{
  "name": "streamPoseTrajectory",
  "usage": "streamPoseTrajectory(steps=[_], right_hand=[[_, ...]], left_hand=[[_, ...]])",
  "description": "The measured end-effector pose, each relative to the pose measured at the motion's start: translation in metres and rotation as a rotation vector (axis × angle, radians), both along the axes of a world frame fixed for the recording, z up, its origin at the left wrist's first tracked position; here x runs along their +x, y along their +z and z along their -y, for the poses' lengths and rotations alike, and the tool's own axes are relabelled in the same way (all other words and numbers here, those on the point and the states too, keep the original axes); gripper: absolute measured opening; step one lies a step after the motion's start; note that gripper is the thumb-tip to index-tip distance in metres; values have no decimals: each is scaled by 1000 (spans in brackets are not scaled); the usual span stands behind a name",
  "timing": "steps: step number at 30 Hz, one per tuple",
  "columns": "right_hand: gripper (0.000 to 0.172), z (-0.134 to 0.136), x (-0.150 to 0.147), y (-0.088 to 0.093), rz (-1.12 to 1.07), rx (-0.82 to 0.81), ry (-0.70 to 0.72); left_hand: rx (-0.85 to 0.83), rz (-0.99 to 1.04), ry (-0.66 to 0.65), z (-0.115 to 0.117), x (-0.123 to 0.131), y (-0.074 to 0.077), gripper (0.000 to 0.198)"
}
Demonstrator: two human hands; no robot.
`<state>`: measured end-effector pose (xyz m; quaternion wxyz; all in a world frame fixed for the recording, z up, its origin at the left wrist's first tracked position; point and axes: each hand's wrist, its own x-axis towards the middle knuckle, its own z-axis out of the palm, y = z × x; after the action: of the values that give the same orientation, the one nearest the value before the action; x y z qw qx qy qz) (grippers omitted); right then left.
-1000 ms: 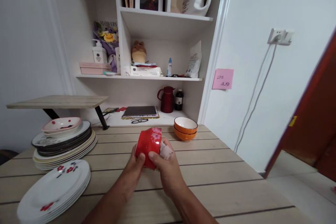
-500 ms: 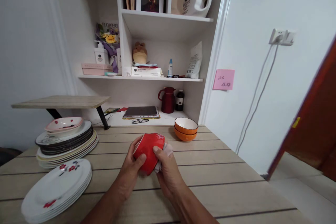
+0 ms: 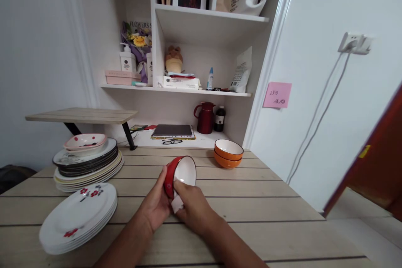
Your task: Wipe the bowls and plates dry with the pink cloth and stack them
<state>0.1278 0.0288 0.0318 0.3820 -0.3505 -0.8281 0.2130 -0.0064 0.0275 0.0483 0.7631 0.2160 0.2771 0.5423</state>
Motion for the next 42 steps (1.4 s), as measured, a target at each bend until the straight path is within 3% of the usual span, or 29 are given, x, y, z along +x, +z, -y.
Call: streamPoseTrajectory(steps=[3, 7, 11, 16, 21, 24, 27, 29, 32, 35, 38, 42], right_hand=[[13, 3, 3, 11, -407, -222, 19], [35, 5, 3, 23, -1002, -538, 67], [35, 7, 3, 29, -1224, -712, 109], [27, 12, 5, 31, -1386, -864, 68], [29, 20, 0, 36, -1299, -733, 56], [35, 24, -8, 32, -1134, -625, 82], [48, 28, -18, 21, -782, -478, 135], [48, 28, -21, 12, -486, -342, 83], [49, 20, -16, 3, -58, -120, -17], [51, 10, -3, 2, 245, 73, 37], [45, 6, 5, 6, 269, 125, 91], [25, 11, 5, 14, -111, -119, 134]], left_hand=[[135, -117, 37, 0, 4, -6, 73], [327, -283, 128, -10, 5, -19, 99], [446, -351, 289, -15, -3, -21, 114], [540, -249, 74, -5, -7, -6, 105], [432, -164, 134, 1, 3, -1, 84], [323, -94, 134, 1, 8, -4, 75], [104, -10, 94, -1, 9, -8, 67], [-45, 10, 72, -4, 6, -8, 66], [-146, 4, 20, -8, -2, -6, 66], [-214, 18, -75, -10, -9, -5, 70], [-202, 18, -105, -9, -12, -3, 71], [-38, -29, -142, -7, -9, 0, 75]])
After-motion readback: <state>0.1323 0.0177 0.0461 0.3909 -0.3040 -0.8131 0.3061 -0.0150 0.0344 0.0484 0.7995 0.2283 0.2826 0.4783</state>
